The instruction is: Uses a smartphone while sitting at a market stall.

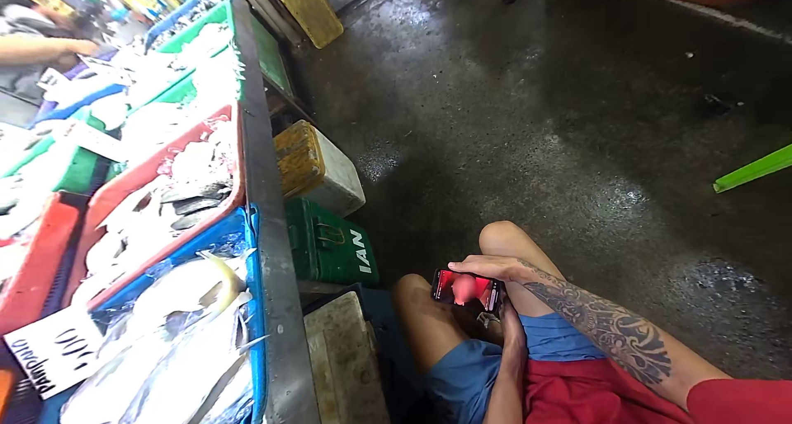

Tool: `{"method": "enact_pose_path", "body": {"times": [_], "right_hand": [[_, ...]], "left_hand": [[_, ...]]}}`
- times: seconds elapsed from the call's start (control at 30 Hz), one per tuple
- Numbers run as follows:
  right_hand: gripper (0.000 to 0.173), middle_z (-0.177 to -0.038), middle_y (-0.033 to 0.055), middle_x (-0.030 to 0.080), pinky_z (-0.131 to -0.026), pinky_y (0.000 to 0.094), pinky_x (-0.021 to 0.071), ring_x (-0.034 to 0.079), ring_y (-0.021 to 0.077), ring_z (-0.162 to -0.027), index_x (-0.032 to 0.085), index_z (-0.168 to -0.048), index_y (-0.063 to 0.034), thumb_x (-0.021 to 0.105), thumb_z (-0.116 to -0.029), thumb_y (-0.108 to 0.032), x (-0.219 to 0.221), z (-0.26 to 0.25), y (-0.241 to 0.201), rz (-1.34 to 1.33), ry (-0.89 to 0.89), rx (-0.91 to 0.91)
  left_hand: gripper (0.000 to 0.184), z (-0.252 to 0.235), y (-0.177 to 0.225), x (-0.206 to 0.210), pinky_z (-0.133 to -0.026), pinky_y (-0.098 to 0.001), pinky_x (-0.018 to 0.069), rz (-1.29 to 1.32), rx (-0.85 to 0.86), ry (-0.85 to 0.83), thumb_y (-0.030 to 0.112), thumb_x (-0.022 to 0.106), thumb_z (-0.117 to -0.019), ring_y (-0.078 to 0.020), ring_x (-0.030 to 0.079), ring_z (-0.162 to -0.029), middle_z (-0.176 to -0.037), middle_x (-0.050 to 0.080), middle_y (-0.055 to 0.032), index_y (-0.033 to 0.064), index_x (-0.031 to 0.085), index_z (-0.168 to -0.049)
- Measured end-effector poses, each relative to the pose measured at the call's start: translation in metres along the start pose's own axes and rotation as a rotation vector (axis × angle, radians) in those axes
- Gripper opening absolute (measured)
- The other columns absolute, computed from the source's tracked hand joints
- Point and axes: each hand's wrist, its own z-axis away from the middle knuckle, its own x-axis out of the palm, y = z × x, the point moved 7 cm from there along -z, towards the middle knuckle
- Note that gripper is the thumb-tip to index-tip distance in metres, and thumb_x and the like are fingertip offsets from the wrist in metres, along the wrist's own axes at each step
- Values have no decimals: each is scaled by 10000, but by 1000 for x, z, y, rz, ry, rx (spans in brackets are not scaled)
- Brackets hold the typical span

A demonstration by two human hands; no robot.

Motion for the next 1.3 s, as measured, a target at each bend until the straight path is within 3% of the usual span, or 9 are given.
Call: {"method": "enact_pose_path", "body": {"times": [0.1,0.33,1.0,1.3], "right_hand": [[580,-915,39,682,-788,372,545,663,117,-851,673,-1009,-78,360,-1064,-563,-1,1,-3,-56,26,-4],[561,-811,25,645,-747,365,515,633,109,-782,654,-862,-75,394,-1066,-528,-9,-3,-5,27,115,-76],[630,-847,54,650,-765,392,517,640,137,-814,657,-891,-61,357,-1057,-589,-10,-2,-1,48,135,-37],[622,-825,52,642,-747,383,518,636,136,-789,648,-875,-57,353,-1065,-571,-10,0,-3,19,132,-64]], "left_hand": [[540,-2,-1,0,-1153,-472,358,-10,11,-9,344,297,-1135,-304,511,-1349,-1406,579,-239,-60,590,-1344],[548,-4,-7,3,-1125,-479,396,30,-6,-47,363,276,-1135,-299,537,-1320,-1389,592,-224,-33,582,-1359],[523,2,-3,3,-1168,-428,365,60,62,-93,309,254,-1141,-264,500,-1373,-1445,559,-205,-37,540,-1410],[533,0,-5,2,-1157,-471,361,14,-2,-39,341,284,-1137,-298,501,-1365,-1430,564,-227,-41,559,-1385]]}}
